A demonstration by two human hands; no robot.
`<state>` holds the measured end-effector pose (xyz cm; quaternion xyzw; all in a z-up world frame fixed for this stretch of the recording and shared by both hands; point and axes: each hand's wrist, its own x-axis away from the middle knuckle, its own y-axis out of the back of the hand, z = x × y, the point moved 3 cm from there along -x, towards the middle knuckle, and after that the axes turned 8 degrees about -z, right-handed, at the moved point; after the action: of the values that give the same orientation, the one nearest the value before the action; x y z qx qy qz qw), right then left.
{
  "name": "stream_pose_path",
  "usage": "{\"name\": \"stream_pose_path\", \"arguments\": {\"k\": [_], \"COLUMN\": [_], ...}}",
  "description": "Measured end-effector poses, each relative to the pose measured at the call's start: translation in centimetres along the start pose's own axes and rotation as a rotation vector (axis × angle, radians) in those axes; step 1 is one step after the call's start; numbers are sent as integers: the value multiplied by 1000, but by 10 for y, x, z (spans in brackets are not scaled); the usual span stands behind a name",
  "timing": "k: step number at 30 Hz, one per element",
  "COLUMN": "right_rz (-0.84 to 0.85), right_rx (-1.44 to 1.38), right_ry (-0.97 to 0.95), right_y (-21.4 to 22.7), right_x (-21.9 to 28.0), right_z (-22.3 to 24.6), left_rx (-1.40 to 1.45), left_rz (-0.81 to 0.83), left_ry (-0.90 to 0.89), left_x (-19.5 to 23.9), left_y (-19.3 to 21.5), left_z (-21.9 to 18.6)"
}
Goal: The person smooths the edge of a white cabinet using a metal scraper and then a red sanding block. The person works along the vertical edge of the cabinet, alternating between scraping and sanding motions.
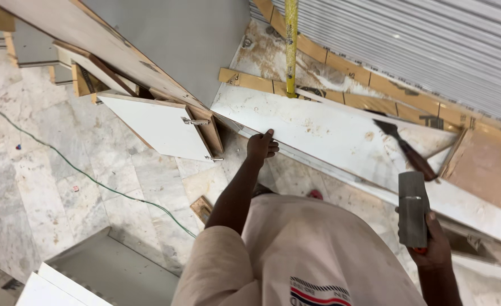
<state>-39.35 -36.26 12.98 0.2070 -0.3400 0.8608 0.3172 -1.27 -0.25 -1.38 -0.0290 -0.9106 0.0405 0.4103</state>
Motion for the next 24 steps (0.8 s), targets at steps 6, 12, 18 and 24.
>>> {"name": "stream_pose_path", "arguments": {"k": [6, 12, 18, 24], "right_rz": [-136, -226, -253, 89], "right_rx": [96, 154, 856, 1585], "right_ry": [68, 146, 273, 758], "right_y": [-83, -130, -187, -280], "right_x": [-3, -12, -39, -78], "right_z": [-45, -73, -56, -20], "left_rx": [-197, -299, -289, -155], "left_rz": [165, 275, 293, 299], "left_ry": [93, 204, 162, 109], "left_x": [-3, 11, 6, -7], "left_y": [15, 16, 2, 12], "left_z": [-13, -36, -30, -2]}}
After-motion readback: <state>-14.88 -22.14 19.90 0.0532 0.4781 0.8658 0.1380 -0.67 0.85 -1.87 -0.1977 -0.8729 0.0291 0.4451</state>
